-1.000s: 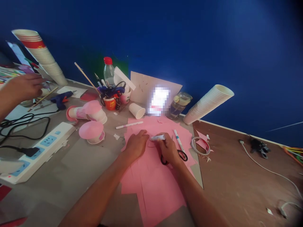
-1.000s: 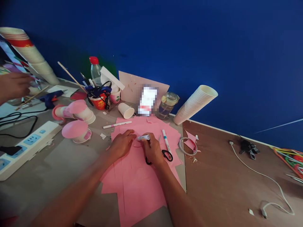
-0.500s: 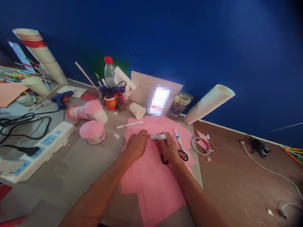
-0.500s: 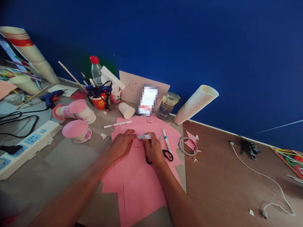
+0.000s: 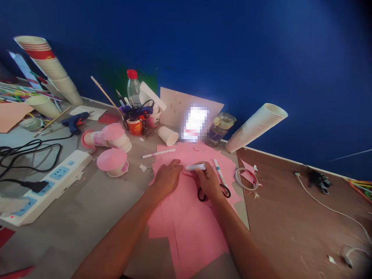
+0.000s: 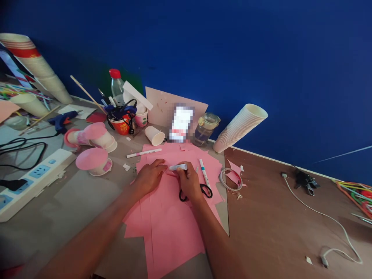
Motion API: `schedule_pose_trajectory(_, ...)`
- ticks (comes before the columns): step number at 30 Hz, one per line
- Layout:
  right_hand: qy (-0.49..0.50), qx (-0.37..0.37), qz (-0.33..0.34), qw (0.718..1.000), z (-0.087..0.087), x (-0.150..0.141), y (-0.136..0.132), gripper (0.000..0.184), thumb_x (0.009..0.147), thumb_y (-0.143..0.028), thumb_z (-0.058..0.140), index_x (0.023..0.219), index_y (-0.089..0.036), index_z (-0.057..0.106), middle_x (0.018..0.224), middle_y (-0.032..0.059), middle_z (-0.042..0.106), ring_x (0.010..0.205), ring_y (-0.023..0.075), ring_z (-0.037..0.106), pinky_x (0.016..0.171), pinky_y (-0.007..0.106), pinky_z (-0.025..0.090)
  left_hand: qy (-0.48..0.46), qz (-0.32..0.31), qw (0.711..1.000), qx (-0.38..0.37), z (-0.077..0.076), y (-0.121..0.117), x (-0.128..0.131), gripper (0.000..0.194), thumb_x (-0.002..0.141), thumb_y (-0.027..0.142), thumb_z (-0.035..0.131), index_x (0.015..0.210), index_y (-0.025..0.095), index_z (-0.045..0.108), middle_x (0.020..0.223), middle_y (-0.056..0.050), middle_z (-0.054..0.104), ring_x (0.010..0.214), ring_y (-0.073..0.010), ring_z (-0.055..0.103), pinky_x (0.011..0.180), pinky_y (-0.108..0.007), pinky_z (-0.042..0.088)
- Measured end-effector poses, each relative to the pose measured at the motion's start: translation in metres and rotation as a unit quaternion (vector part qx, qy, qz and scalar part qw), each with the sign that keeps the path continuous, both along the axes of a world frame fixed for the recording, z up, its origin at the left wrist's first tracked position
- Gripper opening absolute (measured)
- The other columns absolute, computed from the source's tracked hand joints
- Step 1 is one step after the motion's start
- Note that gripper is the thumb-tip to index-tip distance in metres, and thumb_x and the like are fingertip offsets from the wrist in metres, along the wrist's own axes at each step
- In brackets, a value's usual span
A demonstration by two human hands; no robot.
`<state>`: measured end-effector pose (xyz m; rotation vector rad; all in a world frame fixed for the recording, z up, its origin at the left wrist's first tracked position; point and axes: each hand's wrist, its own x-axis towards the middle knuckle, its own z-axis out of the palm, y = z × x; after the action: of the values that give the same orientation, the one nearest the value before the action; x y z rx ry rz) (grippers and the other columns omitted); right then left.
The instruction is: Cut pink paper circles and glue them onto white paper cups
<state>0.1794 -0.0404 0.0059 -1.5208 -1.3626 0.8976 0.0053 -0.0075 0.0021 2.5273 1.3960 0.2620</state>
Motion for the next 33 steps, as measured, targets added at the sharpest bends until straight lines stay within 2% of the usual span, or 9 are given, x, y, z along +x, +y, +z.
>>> schedule_pose_trajectory(3, -0.04, -0.008, 0.023, 0.999, 0.004, -0.001, -0.003, 0.017, 0.083, -0.033, 0.05, 0.093, -0.021, 0.055, 0.078, 0.0013, 0.063, 0.071, 0.0172, 0.058, 0.065, 0.029, 0.044, 0.006, 0.006, 1.0, -0.004, 0.0, 0.001, 0.001, 0.033, 0.087, 0.015, 0.036, 0.11, 0.024, 0.057, 0.131, -0.004, 0.048, 0.086, -0.018, 0.062, 0.074, -0.033, 0.045)
schedule_pose_trajectory(6, 0.045, -0.05, 0.074, 0.995, 0.005, 0.004, -0.003, 0.019, 0.083, -0.037, 0.05, 0.089, -0.02, 0.055, 0.065, -0.0014, 0.058, 0.057, 0.0147, 0.054, 0.054, 0.026, 0.042, 0.009, 0.006, 1.0, -0.008, 0.0, 0.001, 0.001, 0.032, 0.086, 0.015, 0.036, 0.109, 0.024, 0.057, 0.131, -0.005, 0.048, 0.089, -0.0185, 0.061, 0.074, -0.033, 0.045)
schedule_pose_trajectory(9, 0.133, -0.037, 0.046, 0.989, 0.003, 0.006, -0.001, 0.021, 0.085, -0.04, 0.047, 0.089, -0.02, 0.052, 0.055, -0.0046, 0.052, 0.047, 0.0124, 0.048, 0.048, 0.024, 0.04, 0.008, 0.006, 1.0, -0.006, -0.001, 0.001, 0.001, 0.033, 0.086, 0.014, 0.035, 0.109, 0.024, 0.057, 0.131, -0.004, 0.047, 0.09, -0.0188, 0.062, 0.074, -0.034, 0.046)
schedule_pose_trajectory(15, -0.009, -0.007, 0.001, 1.0, 0.005, -0.002, -0.001, 0.02, 0.083, -0.035, 0.049, 0.094, -0.02, 0.056, 0.074, 0.0009, 0.063, 0.065, 0.0164, 0.057, 0.06, 0.028, 0.044, 0.003, 0.005, 1.0, -0.014, 0.002, 0.001, 0.001, 0.034, 0.086, 0.014, 0.036, 0.11, 0.024, 0.058, 0.131, -0.005, 0.048, 0.089, -0.0186, 0.062, 0.075, -0.033, 0.046)
schedule_pose_trajectory(18, -0.056, -0.019, 0.046, 0.997, 0.01, -0.003, -0.004, 0.018, 0.083, -0.033, 0.048, 0.093, -0.021, 0.057, 0.083, 0.0023, 0.065, 0.076, 0.0183, 0.059, 0.068, 0.03, 0.045, -0.003, 0.009, 1.0, -0.016, 0.003, 0.0, 0.001, 0.033, 0.087, 0.015, 0.035, 0.107, 0.024, 0.059, 0.13, -0.005, 0.049, 0.089, -0.0192, 0.062, 0.074, -0.034, 0.046)
schedule_pose_trajectory(21, -0.016, -0.043, 0.095, 0.994, 0.011, 0.0, -0.005, 0.016, 0.082, -0.033, 0.049, 0.088, -0.02, 0.057, 0.072, 0.0003, 0.063, 0.067, 0.0162, 0.058, 0.061, 0.028, 0.045, -0.003, 0.008, 1.0, -0.018, 0.002, 0.0, 0.001, 0.032, 0.086, 0.014, 0.036, 0.107, 0.023, 0.059, 0.131, -0.006, 0.048, 0.09, -0.0201, 0.062, 0.075, -0.035, 0.046)
schedule_pose_trajectory(26, 0.14, -0.028, 0.002, 0.99, 0.003, 0.003, 0.0, 0.02, 0.086, -0.038, 0.044, 0.091, -0.02, 0.051, 0.048, -0.0076, 0.045, 0.04, 0.0101, 0.04, 0.041, 0.023, 0.036, -0.003, 0.004, 1.0, -0.013, 0.002, 0.0, 0.0, 0.033, 0.085, 0.014, 0.036, 0.108, 0.024, 0.059, 0.131, -0.005, 0.048, 0.088, -0.019, 0.062, 0.075, -0.034, 0.045)
schedule_pose_trajectory(31, 0.063, 0.009, -0.028, 0.998, -0.002, -0.001, 0.002, 0.019, 0.081, -0.035, 0.055, 0.091, -0.02, 0.056, 0.076, 0.0002, 0.06, 0.063, 0.0126, 0.053, 0.059, 0.026, 0.047, 0.0, 0.003, 1.0, -0.006, 0.003, 0.0, 0.001, 0.035, 0.086, 0.015, 0.035, 0.111, 0.024, 0.057, 0.13, -0.005, 0.048, 0.086, -0.0191, 0.062, 0.075, -0.035, 0.046)
schedule_pose_trajectory(33, 0.09, 0.008, -0.038, 0.995, -0.003, -0.001, 0.002, 0.02, 0.081, -0.037, 0.056, 0.091, -0.02, 0.056, 0.073, -0.0009, 0.058, 0.061, 0.012, 0.052, 0.063, 0.028, 0.049, 0.003, 0.008, 1.0, -0.007, 0.003, 0.0, 0.001, 0.034, 0.086, 0.015, 0.035, 0.11, 0.024, 0.057, 0.131, -0.005, 0.048, 0.086, -0.0188, 0.062, 0.075, -0.034, 0.045)
